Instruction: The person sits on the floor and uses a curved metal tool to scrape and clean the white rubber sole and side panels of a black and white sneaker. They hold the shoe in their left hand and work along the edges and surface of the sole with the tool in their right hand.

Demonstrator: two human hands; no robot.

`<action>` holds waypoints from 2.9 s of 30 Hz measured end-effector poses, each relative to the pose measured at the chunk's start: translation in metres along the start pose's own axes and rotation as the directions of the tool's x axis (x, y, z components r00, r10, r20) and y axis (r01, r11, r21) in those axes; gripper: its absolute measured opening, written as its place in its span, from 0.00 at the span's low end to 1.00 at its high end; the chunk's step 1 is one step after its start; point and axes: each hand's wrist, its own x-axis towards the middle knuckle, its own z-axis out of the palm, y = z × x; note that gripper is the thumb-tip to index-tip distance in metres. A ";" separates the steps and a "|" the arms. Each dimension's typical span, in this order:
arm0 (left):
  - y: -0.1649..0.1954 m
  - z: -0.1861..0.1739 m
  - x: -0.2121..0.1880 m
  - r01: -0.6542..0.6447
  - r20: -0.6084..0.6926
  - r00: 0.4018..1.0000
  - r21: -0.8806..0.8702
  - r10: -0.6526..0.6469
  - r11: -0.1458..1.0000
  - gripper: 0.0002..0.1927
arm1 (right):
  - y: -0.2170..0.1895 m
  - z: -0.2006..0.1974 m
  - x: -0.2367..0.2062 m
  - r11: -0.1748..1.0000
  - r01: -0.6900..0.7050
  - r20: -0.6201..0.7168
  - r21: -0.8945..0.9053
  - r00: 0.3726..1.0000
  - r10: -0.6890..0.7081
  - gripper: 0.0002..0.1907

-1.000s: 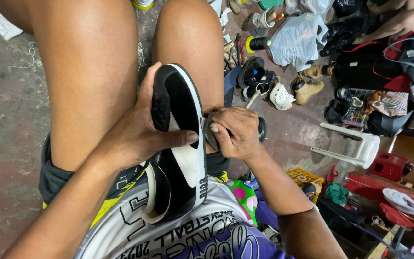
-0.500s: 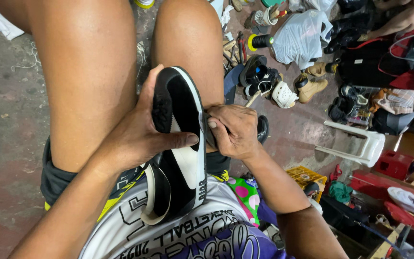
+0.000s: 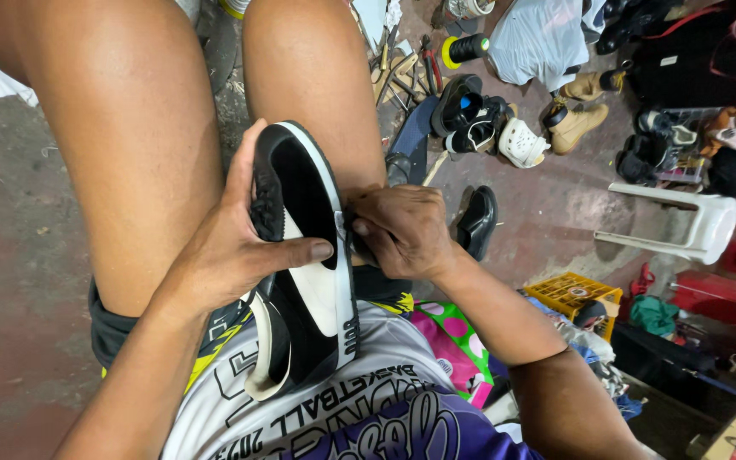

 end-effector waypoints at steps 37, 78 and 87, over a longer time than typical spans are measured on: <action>-0.008 -0.005 -0.005 -0.024 -0.024 0.999 -0.015 0.023 1.000 0.69 | -0.001 0.001 0.018 0.994 0.028 0.042 0.107 0.999 -0.033 0.04; -0.002 -0.003 -0.011 -0.095 -0.065 0.994 -0.080 0.089 0.992 0.70 | 0.003 0.002 -0.018 0.998 0.054 -0.004 -0.041 0.998 -0.055 0.11; 0.005 -0.001 -0.011 -0.147 -0.092 0.986 -0.086 0.139 0.985 0.70 | -0.016 -0.013 -0.009 0.392 -0.394 0.259 0.831 0.898 0.355 0.35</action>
